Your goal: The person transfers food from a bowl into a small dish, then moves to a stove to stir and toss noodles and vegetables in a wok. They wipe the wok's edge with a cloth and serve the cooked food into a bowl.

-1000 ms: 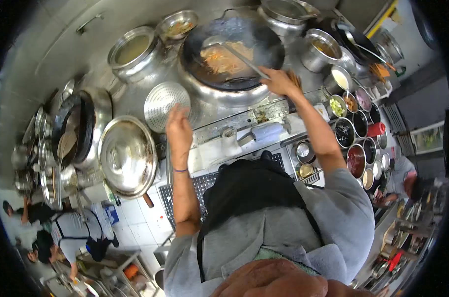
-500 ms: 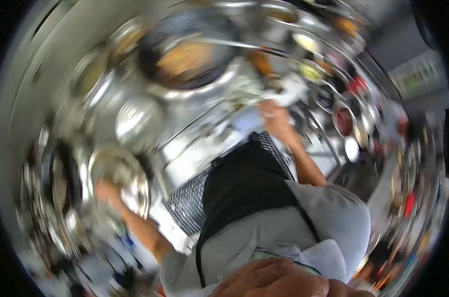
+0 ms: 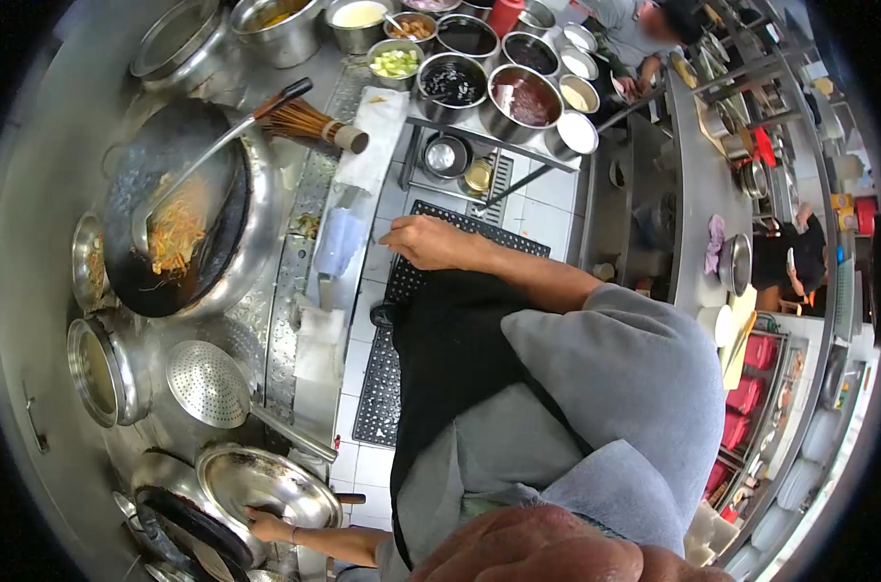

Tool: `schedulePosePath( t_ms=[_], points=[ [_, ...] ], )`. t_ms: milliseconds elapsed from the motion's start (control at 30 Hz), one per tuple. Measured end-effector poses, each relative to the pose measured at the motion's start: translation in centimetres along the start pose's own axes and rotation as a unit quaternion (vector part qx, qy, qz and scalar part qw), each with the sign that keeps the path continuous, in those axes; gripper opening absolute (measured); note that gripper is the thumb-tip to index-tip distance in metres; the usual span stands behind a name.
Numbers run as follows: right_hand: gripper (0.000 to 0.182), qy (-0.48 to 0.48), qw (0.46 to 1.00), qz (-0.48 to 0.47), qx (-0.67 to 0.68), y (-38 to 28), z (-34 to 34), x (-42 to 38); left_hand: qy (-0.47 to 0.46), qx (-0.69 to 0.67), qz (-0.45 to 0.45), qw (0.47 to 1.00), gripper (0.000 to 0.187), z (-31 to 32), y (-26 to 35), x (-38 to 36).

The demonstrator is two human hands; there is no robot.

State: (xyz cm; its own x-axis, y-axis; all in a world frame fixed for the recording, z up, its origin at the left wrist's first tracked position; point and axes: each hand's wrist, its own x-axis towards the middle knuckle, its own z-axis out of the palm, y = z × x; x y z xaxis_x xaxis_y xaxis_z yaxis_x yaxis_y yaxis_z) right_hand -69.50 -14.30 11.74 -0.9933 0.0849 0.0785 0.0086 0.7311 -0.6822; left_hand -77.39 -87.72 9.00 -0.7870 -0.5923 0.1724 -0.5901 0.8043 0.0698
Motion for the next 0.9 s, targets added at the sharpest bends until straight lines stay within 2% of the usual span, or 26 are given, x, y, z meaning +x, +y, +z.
schedulePosePath(
  t_ms=[67,133,333,467,500,600,833,900],
  points=[
    [0.020,0.016,0.999,-0.033,0.010,-0.2,-1.4,0.1,0.006,0.037,-0.032,0.999,0.073,-4.5,2.3,-3.4],
    [0.021,0.022,0.999,-0.031,0.028,0.5,-1.9,0.2,0.047,-0.019,-0.040,0.998,0.066,-6.6,0.8,-5.6],
    [0.022,0.065,0.993,-0.091,0.043,4.7,-3.1,-1.7,0.154,-0.063,0.037,0.985,0.062,-9.8,0.1,-18.0],
    [0.019,0.010,0.996,-0.067,0.058,8.6,-3.8,-4.5,0.140,-0.052,0.082,0.985,0.059,-11.8,-0.3,-27.9],
    [0.021,0.021,0.993,-0.105,0.050,9.4,-4.2,-5.1,0.127,-0.047,0.089,0.987,0.059,-12.3,-0.5,-30.1],
    [0.023,-0.023,0.993,-0.107,0.037,12.5,-4.6,-6.8,0.092,-0.031,0.100,0.990,0.057,-14.1,-1.7,-36.2],
    [0.024,-0.121,0.992,-0.017,-0.017,21.2,-0.7,-13.1,0.043,-0.007,0.082,0.996,0.052,-17.5,-6.5,-44.0],
    [0.022,-0.129,0.990,0.049,-0.022,22.8,-0.3,-16.2,0.036,-0.002,0.076,0.996,0.051,-18.3,-9.4,-44.9]
  ],
)
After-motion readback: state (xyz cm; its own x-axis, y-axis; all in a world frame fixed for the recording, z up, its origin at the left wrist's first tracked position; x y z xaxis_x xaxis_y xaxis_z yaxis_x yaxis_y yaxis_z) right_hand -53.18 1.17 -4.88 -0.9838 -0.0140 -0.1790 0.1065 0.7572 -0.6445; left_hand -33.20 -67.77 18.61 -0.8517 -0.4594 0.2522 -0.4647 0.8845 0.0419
